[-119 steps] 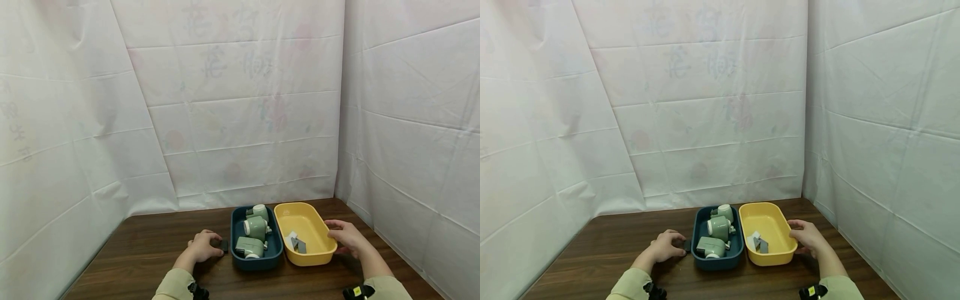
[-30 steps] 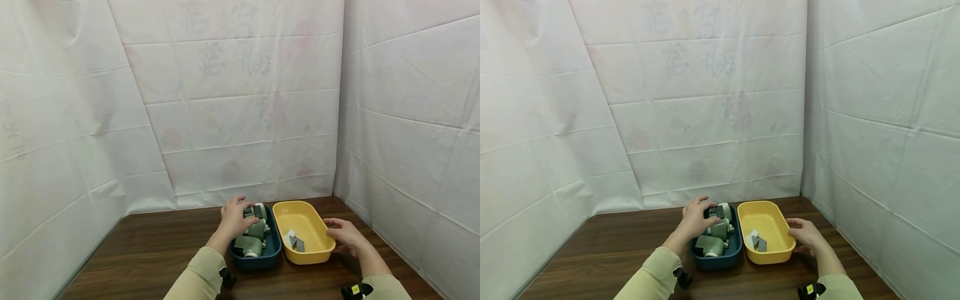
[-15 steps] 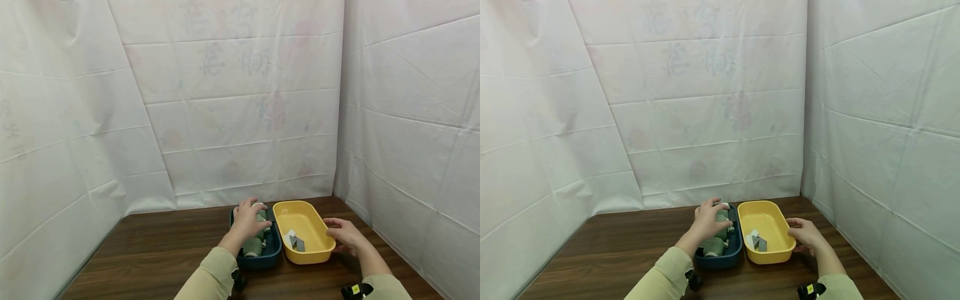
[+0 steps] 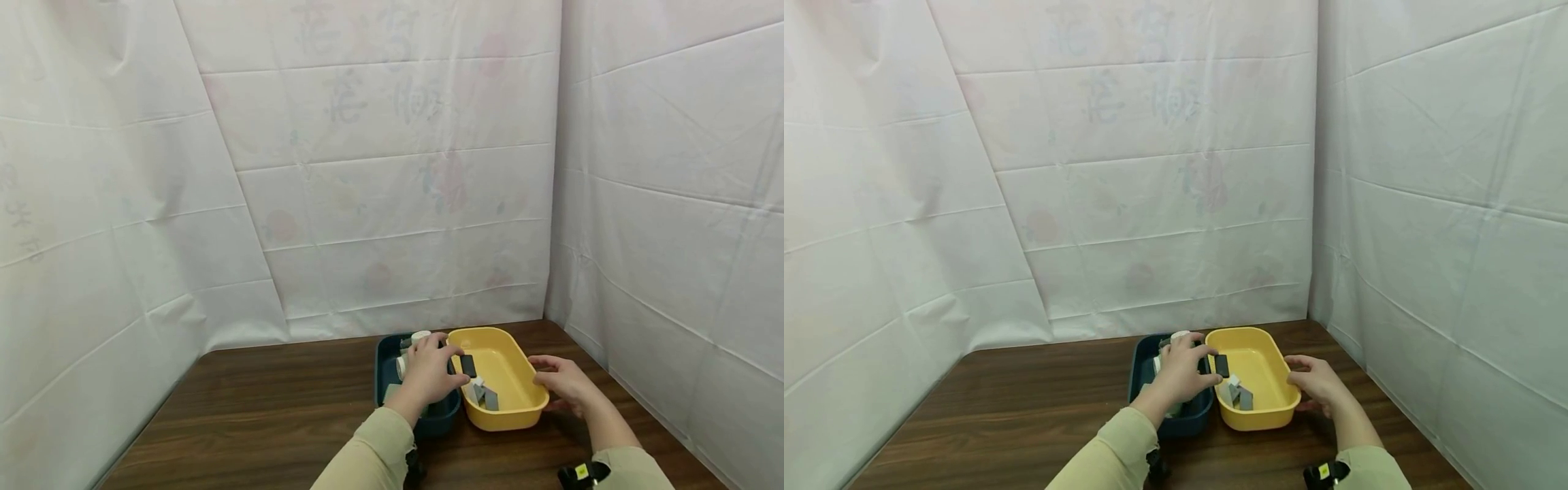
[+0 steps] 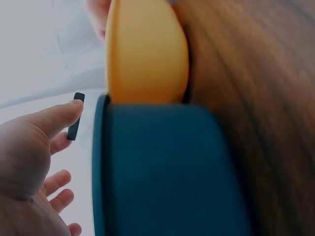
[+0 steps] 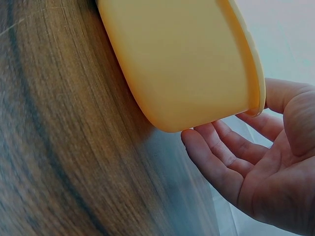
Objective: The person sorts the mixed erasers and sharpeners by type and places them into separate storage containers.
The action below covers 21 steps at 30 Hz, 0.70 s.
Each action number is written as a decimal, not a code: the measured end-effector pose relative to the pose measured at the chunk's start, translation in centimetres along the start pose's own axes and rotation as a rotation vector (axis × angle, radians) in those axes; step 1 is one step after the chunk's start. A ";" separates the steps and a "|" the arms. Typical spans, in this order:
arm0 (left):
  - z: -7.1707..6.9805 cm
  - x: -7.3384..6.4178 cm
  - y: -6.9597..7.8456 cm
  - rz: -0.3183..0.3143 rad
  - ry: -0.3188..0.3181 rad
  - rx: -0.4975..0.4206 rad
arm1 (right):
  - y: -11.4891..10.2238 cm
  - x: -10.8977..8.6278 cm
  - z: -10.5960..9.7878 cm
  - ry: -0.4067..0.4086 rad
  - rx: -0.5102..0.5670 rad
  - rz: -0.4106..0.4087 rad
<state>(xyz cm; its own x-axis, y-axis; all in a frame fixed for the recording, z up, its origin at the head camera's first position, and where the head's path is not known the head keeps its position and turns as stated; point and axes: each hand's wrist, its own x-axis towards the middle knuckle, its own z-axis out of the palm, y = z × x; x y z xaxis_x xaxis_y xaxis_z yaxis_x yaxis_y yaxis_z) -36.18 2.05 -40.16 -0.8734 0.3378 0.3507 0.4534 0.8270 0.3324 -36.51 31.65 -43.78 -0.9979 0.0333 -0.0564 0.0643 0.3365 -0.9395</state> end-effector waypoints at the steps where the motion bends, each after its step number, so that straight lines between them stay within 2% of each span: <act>1: 0.3 0.0 0.2 0.002 -0.005 0.003 | 0.0 0.0 0.0 -0.001 -0.001 0.000; 12: 2.1 -0.1 1.9 0.039 -0.015 0.058 | 0.2 0.0 -0.1 -0.006 0.014 -0.004; 21: 2.1 -0.2 2.6 0.026 -0.023 0.067 | 0.1 -0.1 0.0 -0.004 0.010 -0.002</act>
<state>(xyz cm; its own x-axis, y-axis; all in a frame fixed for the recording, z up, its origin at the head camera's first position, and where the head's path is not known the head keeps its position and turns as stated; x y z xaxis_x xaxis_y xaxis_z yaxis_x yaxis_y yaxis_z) -35.22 5.06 -41.18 -0.8657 0.3689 0.3383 0.4635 0.8459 0.2637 -36.42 31.67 -43.87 -0.9980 0.0290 -0.0554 0.0618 0.3268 -0.9431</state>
